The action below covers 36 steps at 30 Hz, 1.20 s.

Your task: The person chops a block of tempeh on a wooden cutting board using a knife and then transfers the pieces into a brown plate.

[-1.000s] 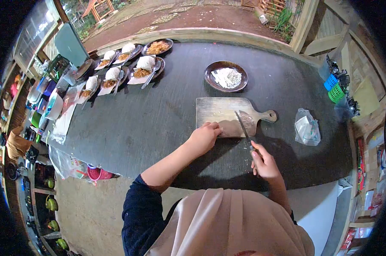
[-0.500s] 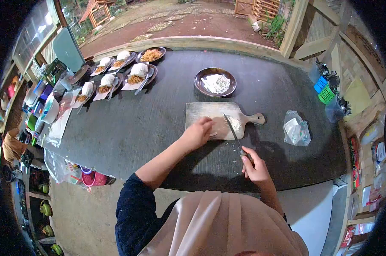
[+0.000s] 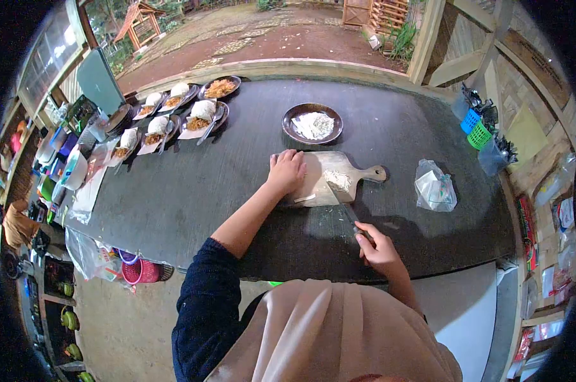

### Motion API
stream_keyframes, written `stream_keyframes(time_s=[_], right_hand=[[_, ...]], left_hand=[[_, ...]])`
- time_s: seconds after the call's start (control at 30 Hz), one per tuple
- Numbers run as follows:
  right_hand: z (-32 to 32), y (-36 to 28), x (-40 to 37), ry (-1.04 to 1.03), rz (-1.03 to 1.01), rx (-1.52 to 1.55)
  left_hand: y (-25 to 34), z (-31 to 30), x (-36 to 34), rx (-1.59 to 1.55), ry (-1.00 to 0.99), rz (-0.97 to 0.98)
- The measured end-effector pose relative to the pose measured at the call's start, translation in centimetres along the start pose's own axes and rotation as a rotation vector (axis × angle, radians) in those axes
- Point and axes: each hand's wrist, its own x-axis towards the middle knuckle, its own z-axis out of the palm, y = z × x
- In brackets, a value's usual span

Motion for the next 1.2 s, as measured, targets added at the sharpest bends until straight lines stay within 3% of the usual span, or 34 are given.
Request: stream_keyframes(time_s=[0.17, 0.37, 0.43, 0.57, 0.67, 0.73, 0.8, 0.9, 1.0, 1.2], right_hand=[[0.2, 0.4, -0.4, -0.008, -0.113, 0.012], [-0.6, -0.4, -0.8, -0.094, 0.076, -0.021], [-1.0, -0.1, -0.8, 0.017, 0.01, -0.009], [-1.3, 0.3, -1.9, -0.057, -0.046, 0.016], [-1.7, 1.1, -2.3, -0.098, -0.055, 0.003], [-1.9, 1.8, -2.6, -0.025, -0.085, -0.067], [-2.2, 0.7, -3.6, 0.003, 0.048, -0.017], [-1.9, 0.2, -4.9, -0.078, -0.064, -0.077], [-1.1, -1.3, -5.8, -0.13, 0.1, -0.039], [0.0, -0.4, -5.8, -0.066, 0.088, -0.08]], left_hand=[[0.4, -0.4, -0.8, 0.024, 0.035, 0.037], [1.6, -0.4, -2.7, 0.034, 0.029, 0.027], [2.7, -0.9, -3.9, 0.057, -0.009, 0.009], [2.7, 0.1, -6.0, 0.002, 0.026, 0.043], [3.9, -2.7, -7.4, -0.026, 0.119, 0.111], [5.9, -5.6, -9.8, -0.234, -0.073, 0.213], [8.2, -6.7, -12.5, -0.226, -0.061, 0.28], [9.0, -5.5, -14.7, -0.173, -0.098, 0.273], [9.3, -5.1, -15.0, -0.101, -0.144, 0.23], [10.1, -4.7, -14.9, -0.113, -0.105, 0.211]])
